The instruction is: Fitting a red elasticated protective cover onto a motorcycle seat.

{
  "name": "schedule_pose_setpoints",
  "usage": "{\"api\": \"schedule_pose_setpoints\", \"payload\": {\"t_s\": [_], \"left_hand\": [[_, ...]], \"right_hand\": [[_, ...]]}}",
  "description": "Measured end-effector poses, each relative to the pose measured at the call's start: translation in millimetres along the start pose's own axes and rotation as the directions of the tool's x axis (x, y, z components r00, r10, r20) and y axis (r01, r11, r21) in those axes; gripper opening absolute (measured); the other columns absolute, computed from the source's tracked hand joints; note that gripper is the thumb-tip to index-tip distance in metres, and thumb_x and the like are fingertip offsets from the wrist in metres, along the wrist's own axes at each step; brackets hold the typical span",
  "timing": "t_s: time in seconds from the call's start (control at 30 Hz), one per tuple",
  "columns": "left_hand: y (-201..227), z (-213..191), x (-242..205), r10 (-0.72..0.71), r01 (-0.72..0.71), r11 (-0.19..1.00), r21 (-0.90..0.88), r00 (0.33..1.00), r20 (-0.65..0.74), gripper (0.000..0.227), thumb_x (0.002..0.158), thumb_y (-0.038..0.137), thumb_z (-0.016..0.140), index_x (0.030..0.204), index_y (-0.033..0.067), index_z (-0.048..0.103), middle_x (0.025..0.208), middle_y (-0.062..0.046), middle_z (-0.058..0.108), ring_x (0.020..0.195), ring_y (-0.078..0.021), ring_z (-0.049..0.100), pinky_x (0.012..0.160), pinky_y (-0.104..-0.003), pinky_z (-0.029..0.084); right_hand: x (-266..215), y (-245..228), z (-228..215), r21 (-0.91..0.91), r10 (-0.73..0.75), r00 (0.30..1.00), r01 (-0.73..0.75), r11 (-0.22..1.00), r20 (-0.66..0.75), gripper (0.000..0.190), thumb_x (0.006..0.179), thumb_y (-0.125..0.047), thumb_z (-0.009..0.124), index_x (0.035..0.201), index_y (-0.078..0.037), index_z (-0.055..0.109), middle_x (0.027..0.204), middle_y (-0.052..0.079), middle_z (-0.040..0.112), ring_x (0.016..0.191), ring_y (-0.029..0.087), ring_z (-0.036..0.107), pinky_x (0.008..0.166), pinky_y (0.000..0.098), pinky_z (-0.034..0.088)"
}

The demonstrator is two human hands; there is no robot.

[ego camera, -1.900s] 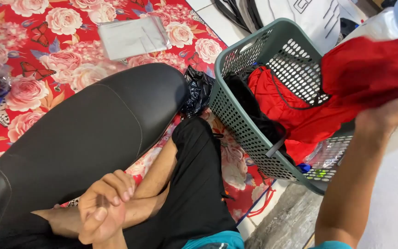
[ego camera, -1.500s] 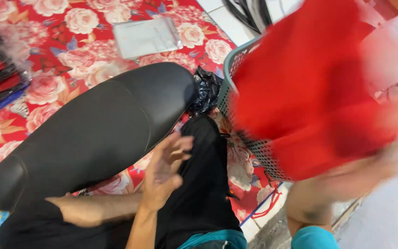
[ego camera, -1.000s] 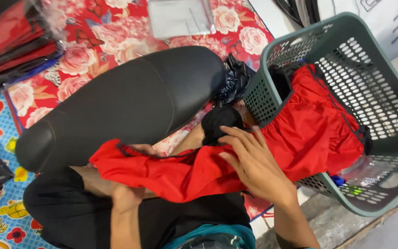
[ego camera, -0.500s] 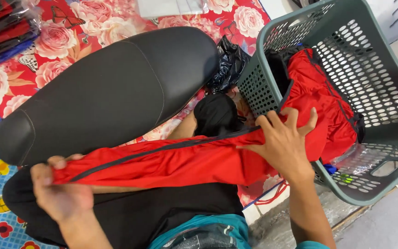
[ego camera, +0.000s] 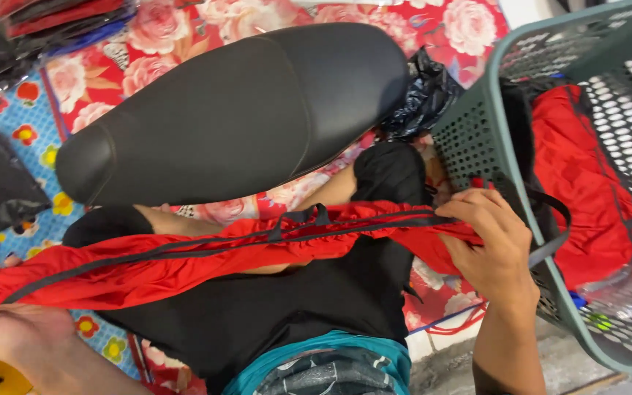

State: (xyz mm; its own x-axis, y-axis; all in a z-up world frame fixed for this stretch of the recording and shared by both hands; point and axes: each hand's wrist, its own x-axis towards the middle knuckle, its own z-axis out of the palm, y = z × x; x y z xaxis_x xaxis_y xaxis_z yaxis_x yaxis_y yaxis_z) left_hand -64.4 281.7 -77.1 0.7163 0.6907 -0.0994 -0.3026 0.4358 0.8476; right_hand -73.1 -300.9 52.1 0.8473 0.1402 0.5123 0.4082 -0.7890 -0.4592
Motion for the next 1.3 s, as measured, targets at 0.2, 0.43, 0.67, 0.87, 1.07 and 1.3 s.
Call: {"api": "schedule_pose_setpoints", "payload": {"t_s": [0.2, 0.43, 0.67, 0.87, 1.07, 1.3], "left_hand": [[37, 2, -7, 0.194, -0.256, 0.904, 0.342, 0.959, 0.204, 0.008, 0.115, 0.022, 0.047, 0.108, 0.0232, 0.052, 0.142, -0.004, 0.061, 0.127, -0.0178, 0.067, 0.120, -0.034, 0.067], [41, 56, 22, 0.070, -0.191, 0.786, 0.587, 0.972, 0.224, 0.014, 0.109, 0.013, 0.041, 0.105, 0.0177, 0.053, 0.120, -0.006, 0.055, 0.099, -0.0260, 0.067, 0.074, -0.037, 0.069], [37, 104, 59, 0.163, -0.267, 0.919, 0.291, 0.928, 0.336, 0.011, 0.115, 0.016, 0.038, 0.107, 0.0186, 0.045, 0.109, -0.006, 0.055, 0.097, -0.0267, 0.075, 0.075, -0.036, 0.068], [-45, 89, 115, 0.015, -0.162, 0.899, 0.406, 0.940, 0.342, 0.018, 0.104, 0.004, 0.041, 0.099, 0.0115, 0.057, 0.103, -0.003, 0.055, 0.090, -0.0143, 0.065, 0.083, -0.032, 0.068], [-61, 79, 100, -0.005, -0.520, 0.263, 0.813, 0.842, 0.540, 0.037, 0.092, -0.011, 0.053, 0.108, 0.0112, 0.079, 0.122, -0.021, 0.067, 0.114, -0.0476, 0.063, 0.093, -0.053, 0.053], [-68, 155, 48, 0.278, -0.805, 0.145, 0.576, 0.592, 0.757, 0.032, 0.081, -0.010, 0.071, 0.100, 0.0168, 0.072, 0.102, -0.006, 0.062, 0.097, -0.0330, 0.065, 0.088, -0.039, 0.050]], "right_hand": [[47, -3, 37, -0.075, -0.121, 0.987, 0.129, 0.989, 0.111, 0.040, 0.062, 0.008, 0.060, 0.100, -0.005, 0.066, 0.100, 0.007, 0.058, 0.090, 0.026, 0.050, 0.094, 0.0395, 0.031], [117, 33, 78, -0.193, -0.222, 0.961, 0.252, 0.948, 0.163, 0.031, 0.069, 0.010, 0.059, 0.096, -0.007, 0.058, 0.103, 0.006, 0.058, 0.093, 0.027, 0.050, 0.093, 0.0408, 0.028], [172, 56, 92, -0.370, -0.397, 0.882, 0.291, 0.882, -0.253, 0.025, 0.075, 0.013, 0.071, 0.091, -0.001, 0.058, 0.112, 0.014, 0.066, 0.100, 0.030, 0.049, 0.098, 0.0402, 0.025], [152, 132, 171, -0.404, -0.297, 0.943, 0.216, 0.889, -0.150, 0.031, 0.069, 0.001, 0.076, 0.093, -0.004, 0.058, 0.120, 0.013, 0.062, 0.109, 0.033, 0.047, 0.097, 0.0496, 0.026], [111, 143, 219, -0.429, -0.015, 1.000, 0.013, 0.903, 0.000, 0.044, 0.072, -0.003, 0.086, 0.107, -0.011, 0.061, 0.139, 0.013, 0.054, 0.133, 0.036, 0.038, 0.099, 0.0605, 0.017], [132, 68, 267, -0.213, -0.029, 0.985, -0.009, 0.977, -0.173, 0.039, 0.075, -0.009, 0.077, 0.108, -0.021, 0.061, 0.130, 0.002, 0.054, 0.119, 0.029, 0.044, 0.092, 0.0478, 0.024]]}}
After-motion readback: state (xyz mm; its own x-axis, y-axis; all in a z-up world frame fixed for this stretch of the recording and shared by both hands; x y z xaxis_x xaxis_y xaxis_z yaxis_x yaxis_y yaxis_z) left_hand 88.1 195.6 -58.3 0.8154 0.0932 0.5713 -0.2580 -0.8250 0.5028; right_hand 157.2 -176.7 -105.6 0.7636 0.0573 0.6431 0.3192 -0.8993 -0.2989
